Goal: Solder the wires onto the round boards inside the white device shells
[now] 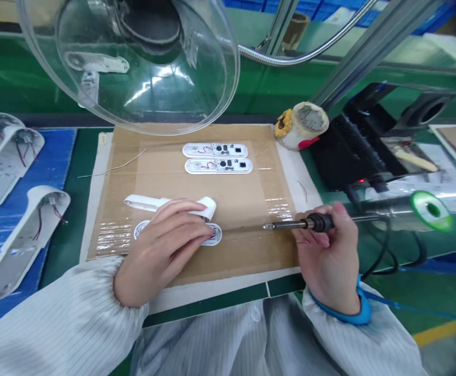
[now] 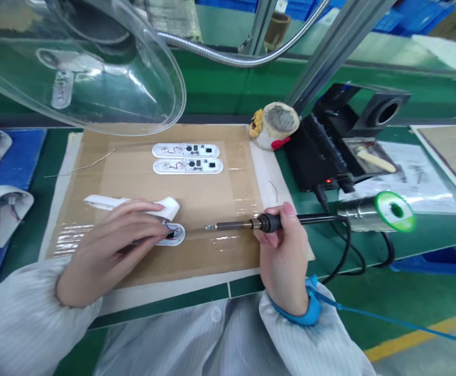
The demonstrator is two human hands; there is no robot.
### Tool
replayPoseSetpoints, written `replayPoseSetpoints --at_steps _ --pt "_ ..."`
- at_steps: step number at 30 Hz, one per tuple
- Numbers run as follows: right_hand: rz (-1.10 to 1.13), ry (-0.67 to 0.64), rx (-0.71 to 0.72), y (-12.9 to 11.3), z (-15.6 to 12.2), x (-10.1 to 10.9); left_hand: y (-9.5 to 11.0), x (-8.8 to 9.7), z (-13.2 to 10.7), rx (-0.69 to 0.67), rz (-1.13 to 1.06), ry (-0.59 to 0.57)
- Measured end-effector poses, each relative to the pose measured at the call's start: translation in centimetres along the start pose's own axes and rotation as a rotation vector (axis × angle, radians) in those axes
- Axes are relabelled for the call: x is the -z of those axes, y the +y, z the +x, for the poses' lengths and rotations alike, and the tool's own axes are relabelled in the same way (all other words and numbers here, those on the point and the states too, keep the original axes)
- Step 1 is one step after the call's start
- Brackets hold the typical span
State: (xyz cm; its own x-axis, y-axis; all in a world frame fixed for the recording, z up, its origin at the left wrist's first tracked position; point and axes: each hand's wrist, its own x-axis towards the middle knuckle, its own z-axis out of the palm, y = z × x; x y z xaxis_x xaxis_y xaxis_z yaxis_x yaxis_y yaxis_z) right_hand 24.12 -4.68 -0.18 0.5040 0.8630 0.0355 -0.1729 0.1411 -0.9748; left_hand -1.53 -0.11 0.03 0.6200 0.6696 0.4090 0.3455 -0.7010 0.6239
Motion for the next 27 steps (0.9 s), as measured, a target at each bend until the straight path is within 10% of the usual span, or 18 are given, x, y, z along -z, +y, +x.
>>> replayPoseSetpoints --at_steps 9,16,22,27 --pt "-0.066 0.068 0.067 -1.1 0.7 0.8 -0.2 -0.2 -0.1 -0.040 0.063 -0.040" --pt "-0.370 0.224 0.490 -2.1 4.9 1.8 -1.3 -0.4 -0.7 -0.088 0.122 -0.024" --pt "-0.830 -0.043 0.584 -1.2 8.5 2.5 -1.4 -0.5 -0.8 -0.085 0.131 0.014" --pt "-0.660 0.070 0.641 -0.8 6.5 2.2 -0.6 -0.7 -0.2 -0.039 0.168 0.094"
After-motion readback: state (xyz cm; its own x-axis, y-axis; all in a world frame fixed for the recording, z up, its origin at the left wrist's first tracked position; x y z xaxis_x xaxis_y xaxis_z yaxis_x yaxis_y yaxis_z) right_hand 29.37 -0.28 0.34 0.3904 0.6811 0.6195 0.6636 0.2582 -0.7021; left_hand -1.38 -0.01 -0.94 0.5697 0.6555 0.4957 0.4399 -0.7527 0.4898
